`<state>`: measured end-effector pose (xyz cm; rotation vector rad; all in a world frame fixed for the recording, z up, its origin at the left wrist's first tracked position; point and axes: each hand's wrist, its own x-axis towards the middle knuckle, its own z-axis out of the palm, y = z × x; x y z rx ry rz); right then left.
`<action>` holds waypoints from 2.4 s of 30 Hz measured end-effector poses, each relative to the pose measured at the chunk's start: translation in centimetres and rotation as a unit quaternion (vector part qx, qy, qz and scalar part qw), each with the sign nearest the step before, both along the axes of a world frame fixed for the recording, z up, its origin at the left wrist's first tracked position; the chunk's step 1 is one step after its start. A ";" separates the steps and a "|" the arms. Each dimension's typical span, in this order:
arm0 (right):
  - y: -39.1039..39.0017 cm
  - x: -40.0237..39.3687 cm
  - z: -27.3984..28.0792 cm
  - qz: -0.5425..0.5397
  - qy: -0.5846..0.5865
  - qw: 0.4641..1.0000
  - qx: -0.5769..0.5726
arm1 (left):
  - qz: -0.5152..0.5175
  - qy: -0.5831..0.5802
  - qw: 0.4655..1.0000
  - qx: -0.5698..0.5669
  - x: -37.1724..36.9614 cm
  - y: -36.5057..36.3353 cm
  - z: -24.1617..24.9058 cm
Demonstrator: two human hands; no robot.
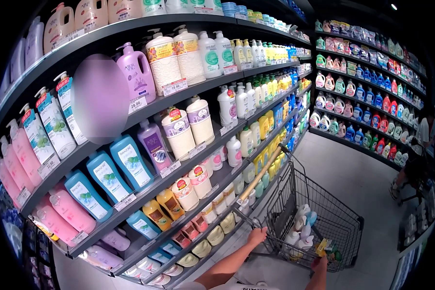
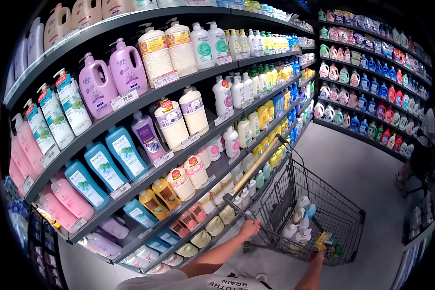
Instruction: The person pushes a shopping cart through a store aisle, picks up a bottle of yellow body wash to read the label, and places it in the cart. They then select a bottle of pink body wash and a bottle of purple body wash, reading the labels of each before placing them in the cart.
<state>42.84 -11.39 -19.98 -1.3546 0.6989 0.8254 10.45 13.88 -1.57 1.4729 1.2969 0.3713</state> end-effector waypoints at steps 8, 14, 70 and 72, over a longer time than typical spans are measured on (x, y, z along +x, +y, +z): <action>2.0 0.6 3.0 0.092 0.004 0.995 -0.047 | 0.034 -0.029 0.999 -0.008 1.8 1.9 -0.4; 2.6 0.7 4.3 0.113 0.032 0.991 -0.064 | 0.042 -0.050 0.998 0.005 2.3 2.6 -0.4; -3.1 -3.6 2.0 0.118 -0.151 0.970 -0.153 | 0.032 0.058 0.996 0.063 -1.4 -4.0 0.2; -2.9 -3.9 2.5 0.115 -0.158 0.966 -0.170 | 0.040 0.048 0.996 0.067 -1.3 -4.3 0.6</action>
